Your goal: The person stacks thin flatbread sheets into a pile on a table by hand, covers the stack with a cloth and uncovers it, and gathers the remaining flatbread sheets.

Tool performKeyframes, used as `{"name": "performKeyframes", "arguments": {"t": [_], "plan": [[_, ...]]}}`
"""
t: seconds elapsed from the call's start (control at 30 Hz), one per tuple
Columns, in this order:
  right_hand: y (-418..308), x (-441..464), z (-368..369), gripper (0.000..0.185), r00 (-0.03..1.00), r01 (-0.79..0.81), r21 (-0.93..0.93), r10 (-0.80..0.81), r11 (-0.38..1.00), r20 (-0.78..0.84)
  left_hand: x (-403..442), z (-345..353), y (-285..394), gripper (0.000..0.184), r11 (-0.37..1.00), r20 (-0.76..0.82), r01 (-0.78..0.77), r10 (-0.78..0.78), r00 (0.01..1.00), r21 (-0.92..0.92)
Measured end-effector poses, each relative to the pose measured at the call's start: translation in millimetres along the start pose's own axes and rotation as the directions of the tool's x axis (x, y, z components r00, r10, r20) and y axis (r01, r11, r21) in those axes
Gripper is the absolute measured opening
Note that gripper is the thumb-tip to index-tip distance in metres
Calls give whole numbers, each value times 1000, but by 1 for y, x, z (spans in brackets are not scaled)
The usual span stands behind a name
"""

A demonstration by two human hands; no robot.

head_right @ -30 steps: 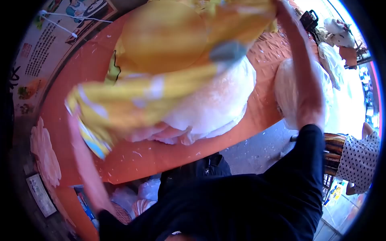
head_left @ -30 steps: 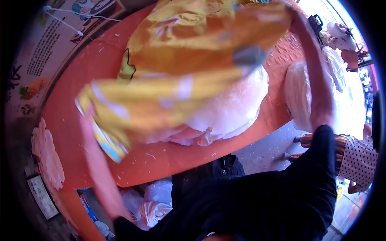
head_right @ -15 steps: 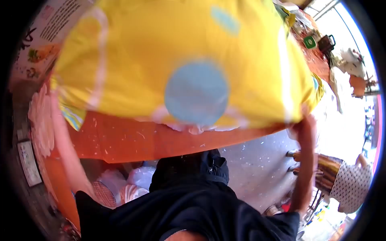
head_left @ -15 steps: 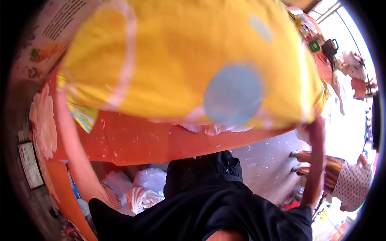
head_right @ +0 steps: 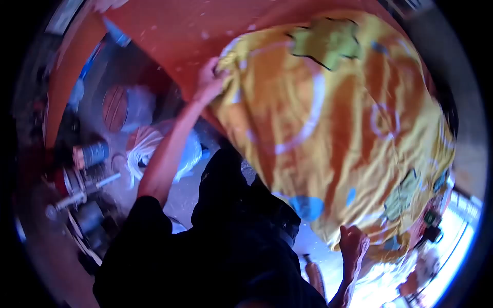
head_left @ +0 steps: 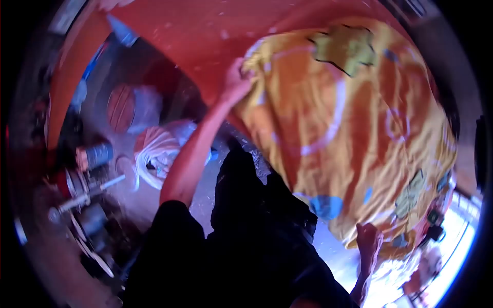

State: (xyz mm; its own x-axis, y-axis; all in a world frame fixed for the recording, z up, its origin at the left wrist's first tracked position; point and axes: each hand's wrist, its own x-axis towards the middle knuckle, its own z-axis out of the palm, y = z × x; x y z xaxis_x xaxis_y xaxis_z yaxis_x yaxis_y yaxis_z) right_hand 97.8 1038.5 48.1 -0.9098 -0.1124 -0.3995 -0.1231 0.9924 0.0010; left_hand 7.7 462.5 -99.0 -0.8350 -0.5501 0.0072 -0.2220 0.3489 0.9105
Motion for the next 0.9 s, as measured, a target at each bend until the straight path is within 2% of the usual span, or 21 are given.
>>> {"name": "performKeyframes", "arguments": {"t": [0.03, 0.1, 0.13, 0.17, 0.23, 0.3, 0.33, 0.37, 0.4, 0.43, 0.47, 0.5, 0.53, 0.57, 0.63, 0.67, 0.7, 0.77, 0.83, 0.87, 0.9], "plan": [[-28, 20, -9, 26, 995, 98, 142, -94, 985, -34, -26, -7, 5, 38, 997, -99, -33, 40, 994, 72], [-110, 51, -17, 30, 938, 305, 441, -185, 844, -294, -67, -29, -3, 38, 989, -21, 10, -7, 1000, 146], [-160, 66, -25, 40, 904, 394, 304, -307, 867, -296, -81, -54, -11, 38, 974, -60, -118, 132, 989, 193], [-196, 82, -28, 52, 857, 483, 165, -425, 860, -291, -95, -69, -17, 38, 986, -78, -118, 128, 989, 118], [-278, 106, -32, 74, 796, 586, 104, -547, 803, -261, -117, -116, -19, 38, 980, -110, -134, 151, 982, 148], [-332, 135, -23, 92, 829, 556, 109, -540, 824, -147, -143, -152, -55, 39, 982, -145, -43, 70, 987, 183], [-341, 158, -5, 103, 704, 696, 52, -666, 716, -245, -155, -172, -78, 39, 979, -163, -6, 41, 986, 206], [-360, 169, 1, 108, 723, 683, 55, -663, 729, -194, -169, -195, -102, 39, 968, -179, 28, 18, 984, 251], [-381, 171, -5, 107, 790, 613, 71, -611, 787, -46, -189, -214, -127, 39, 954, -188, 62, -6, 982, 293], [-387, 180, 1, 106, 767, 641, 66, -641, 765, -17, -209, -229, -144, 38, 939, -192, 100, -37, 981, 329], [-392, 189, 6, 106, 742, 668, 62, -670, 742, 13, -227, -245, -154, 39, 916, -187, 234, -181, 966, 324], [-387, 204, 25, 105, 622, 783, 48, -779, 620, -84, -244, -260, -163, 39, 877, -178, 359, -316, 932, 320], [-401, 199, 17, 105, 753, 654, -2, -651, 756, 90, -265, -266, -181, 39, 844, -190, 395, -348, 918, 363], [-403, 205, 25, 107, 628, 778, 19, -777, 628, -48, -276, -273, -187, 40, 811, -203, 420, -368, 907, 407], [-405, 210, 19, 107, 706, 708, -58, -706, 703, 60, -291, -280, -188, 40, 741, -147, 547, -536, 831, 390], [-408, 211, 14, 109, 682, 731, -94, -728, 676, 71, -303, -278, -201, 42, 738, -119, 543, -545, 830, 402], [-430, 201, -8, 95, 745, 666, -170, -633, 726, 210, -311, -274, -220, 44, 734, -98, 534, -548, 830, 419], [-432, 227, -5, 70, 647, 758, -202, -756, 621, 104, -309, -276, -232, 46, 662, -24, 592, -658, 753, 460], [-489, 228, -39, 48, 627, 777, -129, -776, 616, 74, -308, -279, -257, 47, 639, 31, 525, -650, 759, 562], [-500, 248, -28, 40, 572, 808, -88, -812, 582, -113, -295, -286, -254, 47, 629, -8, 605, -690, 724, 488], [-524, 260, -31, 38, 549, 829, -22, -821, 559, -153, -287, -296, -249, 47, 609, -34, 678, -733, 679, 413]]}}
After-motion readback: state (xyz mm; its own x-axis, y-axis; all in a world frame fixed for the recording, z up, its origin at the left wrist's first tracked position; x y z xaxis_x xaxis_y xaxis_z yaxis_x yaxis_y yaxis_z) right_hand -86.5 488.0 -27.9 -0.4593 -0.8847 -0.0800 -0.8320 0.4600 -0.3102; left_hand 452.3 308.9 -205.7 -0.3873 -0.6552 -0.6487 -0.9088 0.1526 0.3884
